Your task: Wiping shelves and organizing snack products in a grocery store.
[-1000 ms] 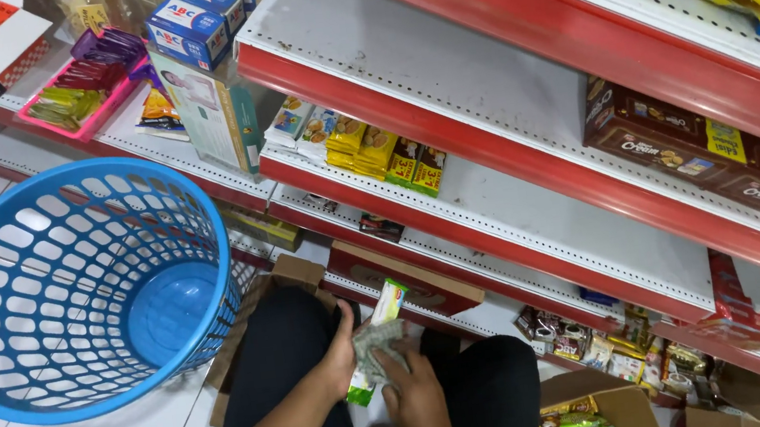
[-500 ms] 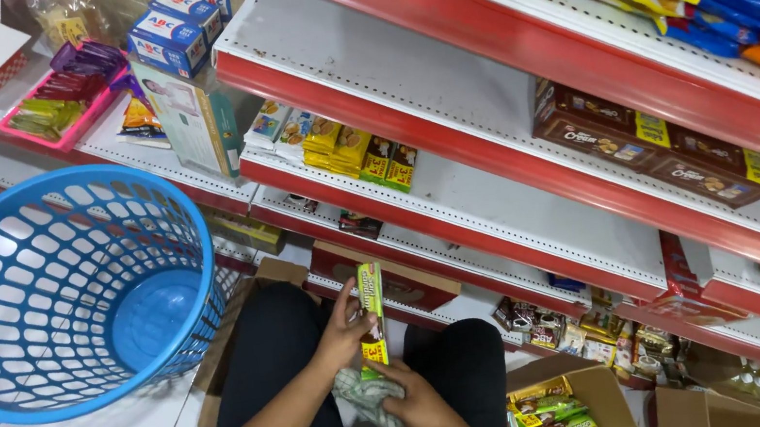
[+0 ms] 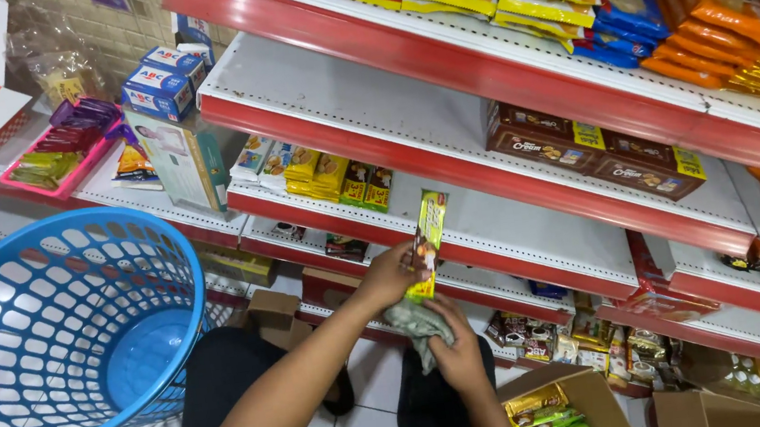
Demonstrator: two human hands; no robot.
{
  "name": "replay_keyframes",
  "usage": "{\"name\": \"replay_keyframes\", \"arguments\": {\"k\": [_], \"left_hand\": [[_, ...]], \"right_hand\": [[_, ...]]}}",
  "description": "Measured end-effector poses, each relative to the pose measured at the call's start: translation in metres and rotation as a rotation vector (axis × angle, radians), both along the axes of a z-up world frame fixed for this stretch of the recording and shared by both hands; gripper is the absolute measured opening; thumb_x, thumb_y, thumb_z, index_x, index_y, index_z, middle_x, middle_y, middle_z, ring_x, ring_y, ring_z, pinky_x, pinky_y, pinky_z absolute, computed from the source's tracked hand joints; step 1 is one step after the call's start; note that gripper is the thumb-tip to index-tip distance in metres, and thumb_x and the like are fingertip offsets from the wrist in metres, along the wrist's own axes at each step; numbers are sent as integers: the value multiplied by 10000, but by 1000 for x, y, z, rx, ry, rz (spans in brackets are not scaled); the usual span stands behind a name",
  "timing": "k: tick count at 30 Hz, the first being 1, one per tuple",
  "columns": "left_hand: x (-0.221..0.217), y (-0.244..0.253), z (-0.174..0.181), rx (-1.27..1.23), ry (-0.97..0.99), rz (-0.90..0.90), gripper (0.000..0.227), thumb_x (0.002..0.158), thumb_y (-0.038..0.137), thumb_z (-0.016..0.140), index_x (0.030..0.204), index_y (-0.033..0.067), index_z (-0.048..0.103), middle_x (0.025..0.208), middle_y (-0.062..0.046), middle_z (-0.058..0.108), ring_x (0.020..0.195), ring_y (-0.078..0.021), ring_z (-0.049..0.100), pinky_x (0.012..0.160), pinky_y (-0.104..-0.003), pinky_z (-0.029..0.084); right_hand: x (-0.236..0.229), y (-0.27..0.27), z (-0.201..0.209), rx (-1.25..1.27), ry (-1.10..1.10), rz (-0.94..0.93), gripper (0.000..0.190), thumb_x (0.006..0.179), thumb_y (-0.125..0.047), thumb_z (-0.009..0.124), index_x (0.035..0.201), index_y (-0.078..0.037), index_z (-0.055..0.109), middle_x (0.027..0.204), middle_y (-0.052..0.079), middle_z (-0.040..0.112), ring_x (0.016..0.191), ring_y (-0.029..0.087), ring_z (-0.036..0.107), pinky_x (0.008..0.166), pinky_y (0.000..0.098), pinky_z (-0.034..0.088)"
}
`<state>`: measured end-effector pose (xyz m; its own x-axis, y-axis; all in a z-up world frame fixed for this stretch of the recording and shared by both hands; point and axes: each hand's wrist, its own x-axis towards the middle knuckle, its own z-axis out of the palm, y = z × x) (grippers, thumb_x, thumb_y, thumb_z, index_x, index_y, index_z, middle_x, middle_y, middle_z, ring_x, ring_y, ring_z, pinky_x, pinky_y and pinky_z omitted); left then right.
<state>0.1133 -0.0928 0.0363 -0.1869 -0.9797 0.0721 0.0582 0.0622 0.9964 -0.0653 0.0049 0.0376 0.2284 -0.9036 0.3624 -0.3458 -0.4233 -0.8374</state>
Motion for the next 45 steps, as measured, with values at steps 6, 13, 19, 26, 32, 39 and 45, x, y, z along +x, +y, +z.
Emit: {"name": "replay_keyframes", "arguments": {"k": [6, 13, 19, 26, 32, 39, 45], "left_hand": [[-16, -93, 3, -166, -369, 270, 441, 752, 138, 852, 1142, 62, 661, 974, -136, 759, 932, -273, 733, 838, -386, 565], [-33, -129, -1, -112, -815, 424, 224, 924, 235, 685, 1072, 75, 633, 968, -208, 708, 929, -415, 681, 786, -521, 544], [-52, -95, 6, -499, -1294, 403, 331, 880, 330, 691, 1071, 61, 700, 1129, -107, 677, 1089, -314, 607, 863, -505, 524], [-61, -88, 1, -401, -1404, 166, 773, 942, 571, 611, 1313, -106, 566, 1315, -252, 598, 1283, -369, 488, 1063, -484, 449], [-56, -95, 11, -272, -1382, 134, 940, 939, 655, 549, 1454, -116, 395, 1536, -293, 385, 1439, -401, 327, 1117, -500, 367], [-60, -87, 28, -175, -1446, 126, 963, 948, 713, 486, 1483, -86, 433, 1499, -191, 485, 1440, -309, 327, 1144, -574, 273], [-57, -84, 42, -116, -1502, 108, 889, 962, 718, 457, 1444, -26, 521, 1468, -148, 515, 1428, -312, 330, 1119, -596, 257]], "right_hand": [[-33, -5, -69, -84, 59, -236, 440, 750, 10, 631, 1184, -21, 699, 1236, 183, 683, 1247, 338, 630, 1085, 389, 462], [-32, -8, -54, -23, 94, -265, 408, 740, -13, 635, 1141, -19, 706, 1176, 160, 698, 1128, 323, 693, 1001, 370, 519], [-39, -9, -61, -19, 112, -307, 419, 733, -20, 638, 1147, -21, 705, 1176, 164, 700, 1130, 325, 682, 1000, 375, 509], [-38, -5, -62, -26, 77, -287, 438, 732, -20, 616, 1161, -21, 706, 1160, 171, 703, 1105, 325, 694, 998, 377, 518], [-36, -4, -56, 50, 60, -325, 429, 738, -4, 615, 1156, -22, 710, 1172, 158, 711, 1109, 305, 698, 988, 371, 519], [-37, -5, -56, 19, 83, -340, 421, 739, -12, 636, 1151, -28, 717, 1161, 151, 717, 1108, 301, 696, 989, 366, 514], [-40, -5, -60, 30, 29, -323, 414, 747, -7, 621, 1149, -21, 720, 1163, 153, 717, 1109, 299, 701, 996, 359, 513]]}}
